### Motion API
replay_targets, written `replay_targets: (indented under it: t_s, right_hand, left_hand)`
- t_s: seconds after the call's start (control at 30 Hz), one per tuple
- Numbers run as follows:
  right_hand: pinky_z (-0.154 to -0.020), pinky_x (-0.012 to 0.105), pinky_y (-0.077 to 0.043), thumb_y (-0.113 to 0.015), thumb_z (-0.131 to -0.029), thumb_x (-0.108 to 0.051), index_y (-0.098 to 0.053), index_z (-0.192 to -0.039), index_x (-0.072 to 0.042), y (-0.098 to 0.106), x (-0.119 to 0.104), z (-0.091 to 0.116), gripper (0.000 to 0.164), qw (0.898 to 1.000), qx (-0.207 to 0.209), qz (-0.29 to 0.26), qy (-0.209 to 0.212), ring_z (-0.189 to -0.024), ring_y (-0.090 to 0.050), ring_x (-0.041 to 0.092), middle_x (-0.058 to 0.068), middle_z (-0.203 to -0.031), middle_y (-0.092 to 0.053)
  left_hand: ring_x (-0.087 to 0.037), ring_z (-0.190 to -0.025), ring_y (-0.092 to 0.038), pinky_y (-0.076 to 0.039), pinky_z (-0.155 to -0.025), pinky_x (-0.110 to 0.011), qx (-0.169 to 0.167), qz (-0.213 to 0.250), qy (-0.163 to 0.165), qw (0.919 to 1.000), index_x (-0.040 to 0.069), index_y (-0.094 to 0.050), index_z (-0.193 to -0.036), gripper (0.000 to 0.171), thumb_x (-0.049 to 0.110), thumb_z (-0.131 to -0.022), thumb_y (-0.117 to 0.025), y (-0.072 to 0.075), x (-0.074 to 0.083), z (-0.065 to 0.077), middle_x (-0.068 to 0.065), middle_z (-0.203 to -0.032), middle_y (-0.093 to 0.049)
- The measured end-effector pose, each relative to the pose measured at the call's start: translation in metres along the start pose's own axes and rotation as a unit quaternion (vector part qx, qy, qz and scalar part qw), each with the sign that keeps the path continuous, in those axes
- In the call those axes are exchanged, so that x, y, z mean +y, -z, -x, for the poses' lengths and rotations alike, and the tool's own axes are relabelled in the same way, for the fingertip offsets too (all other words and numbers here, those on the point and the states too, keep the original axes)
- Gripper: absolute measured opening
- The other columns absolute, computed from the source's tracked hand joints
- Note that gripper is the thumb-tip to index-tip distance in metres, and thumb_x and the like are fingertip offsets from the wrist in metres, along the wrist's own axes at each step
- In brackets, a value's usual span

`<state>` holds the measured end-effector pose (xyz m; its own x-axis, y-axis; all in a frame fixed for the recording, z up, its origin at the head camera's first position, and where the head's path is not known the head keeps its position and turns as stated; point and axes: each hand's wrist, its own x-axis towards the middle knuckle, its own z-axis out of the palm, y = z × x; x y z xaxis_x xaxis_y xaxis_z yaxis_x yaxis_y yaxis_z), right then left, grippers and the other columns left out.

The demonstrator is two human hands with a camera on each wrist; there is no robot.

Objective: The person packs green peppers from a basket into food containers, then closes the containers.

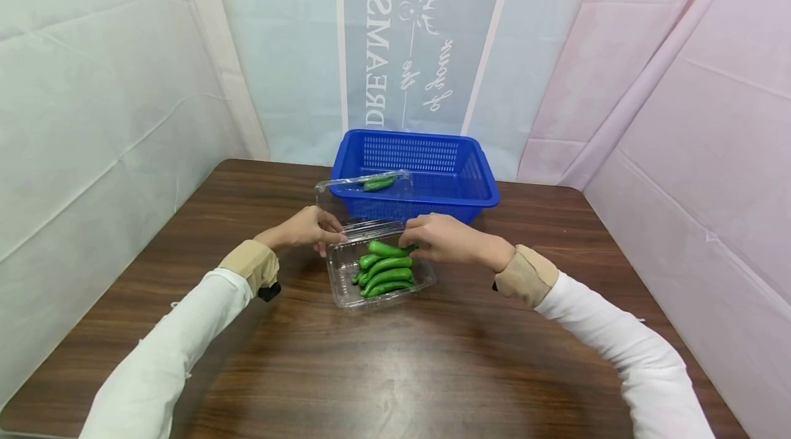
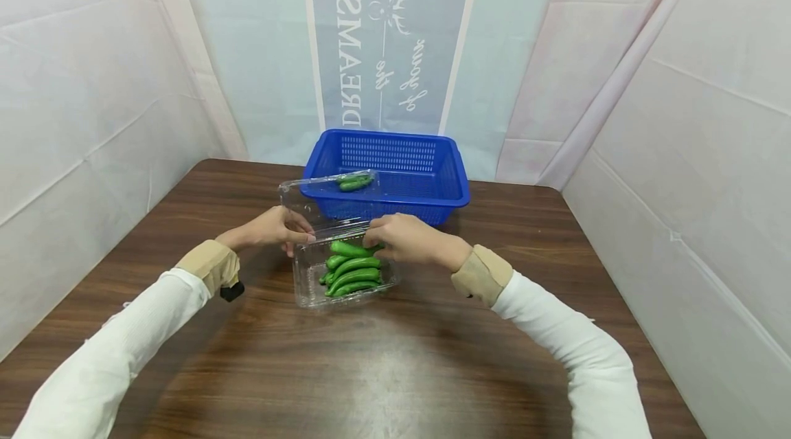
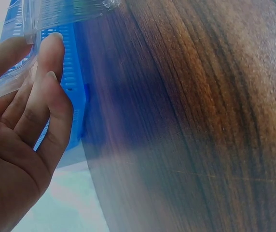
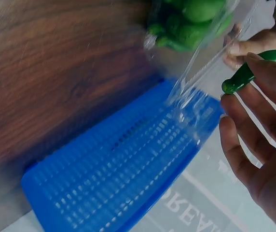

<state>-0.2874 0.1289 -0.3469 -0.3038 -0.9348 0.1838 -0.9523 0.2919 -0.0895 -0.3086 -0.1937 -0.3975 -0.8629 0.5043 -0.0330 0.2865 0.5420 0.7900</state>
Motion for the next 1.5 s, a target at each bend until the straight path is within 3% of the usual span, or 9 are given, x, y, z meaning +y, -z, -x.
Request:
replay_targets:
  t_s: [0.33,0.57,0.8,1.0,1.27,1.5]
  right_hand:
    - [-0.072,0.032,-0.053,-0.080,-0.084,-0.011,-0.076,-0.103,-0.013,-0.016,-0.010,-0.004,0.019,0.999,-0.034,0.016,0.037,-0.085,-0.063,0.014,-0.001,-0.095,-0.066]
    - [-0.066,0.029,-0.051,-0.084,-0.079,-0.015,-0.078,-0.098,-0.015,-0.025,-0.008,-0.005,0.020,0.997,-0.052,0.014,0.058,-0.076,-0.061,0.013,-0.003,-0.088,-0.063]
    - [-0.064,0.025,-0.051,-0.084,-0.079,-0.018,-0.078,-0.098,-0.016,-0.028,-0.010,-0.005,0.020,0.996,-0.070,0.006,0.049,-0.074,-0.061,0.010,-0.003,-0.089,-0.063]
    - [-0.064,0.027,-0.051,-0.084,-0.080,-0.019,-0.078,-0.099,-0.016,-0.028,-0.011,-0.004,0.021,0.996,-0.080,0.009,0.042,-0.074,-0.061,0.011,-0.003,-0.092,-0.065]
    - [-0.064,0.028,-0.051,-0.083,-0.081,-0.020,-0.078,-0.098,-0.016,-0.026,-0.012,-0.003,0.019,0.996,-0.074,0.017,0.038,-0.074,-0.061,0.011,-0.003,-0.091,-0.064]
    - [-0.064,0.027,-0.050,-0.076,-0.089,-0.020,-0.075,-0.090,-0.016,-0.024,-0.009,-0.004,0.004,0.999,-0.020,0.006,0.031,-0.072,-0.059,0.006,-0.008,-0.084,-0.061]
  left_hand:
    - [-0.023,-0.056,-0.067,-0.058,-0.064,-0.053,-0.005,0.001,-0.001,1.0000,-0.004,-0.072,-0.106,0.028,0.019,-0.090,-0.074,-0.001,-0.001,0.000,-0.009,-0.082,-0.073]
    - [-0.020,-0.054,-0.066,-0.058,-0.057,-0.045,-0.009,-0.001,-0.029,0.9995,-0.005,-0.071,-0.104,0.029,0.020,-0.090,-0.073,0.001,-0.002,0.000,-0.008,-0.079,-0.072]
    - [-0.025,-0.057,-0.068,-0.057,-0.064,-0.053,-0.003,-0.004,0.005,1.0000,-0.004,-0.071,-0.107,0.029,0.019,-0.090,-0.074,-0.001,-0.001,-0.001,-0.008,-0.076,-0.072]
    - [-0.024,-0.057,-0.068,-0.057,-0.065,-0.053,-0.003,-0.007,0.008,0.9999,-0.004,-0.071,-0.107,0.028,0.018,-0.091,-0.074,-0.001,-0.001,-0.001,-0.007,-0.078,-0.072]
    - [-0.028,-0.058,-0.068,-0.057,-0.064,-0.053,-0.002,-0.005,0.005,1.0000,-0.004,-0.071,-0.107,0.029,0.019,-0.090,-0.074,0.000,-0.001,0.001,-0.008,-0.080,-0.073]
    - [-0.024,-0.056,-0.067,-0.057,-0.064,-0.053,-0.001,-0.004,0.002,1.0000,-0.004,-0.072,-0.107,0.029,0.020,-0.090,-0.074,-0.001,-0.001,0.001,-0.008,-0.078,-0.072]
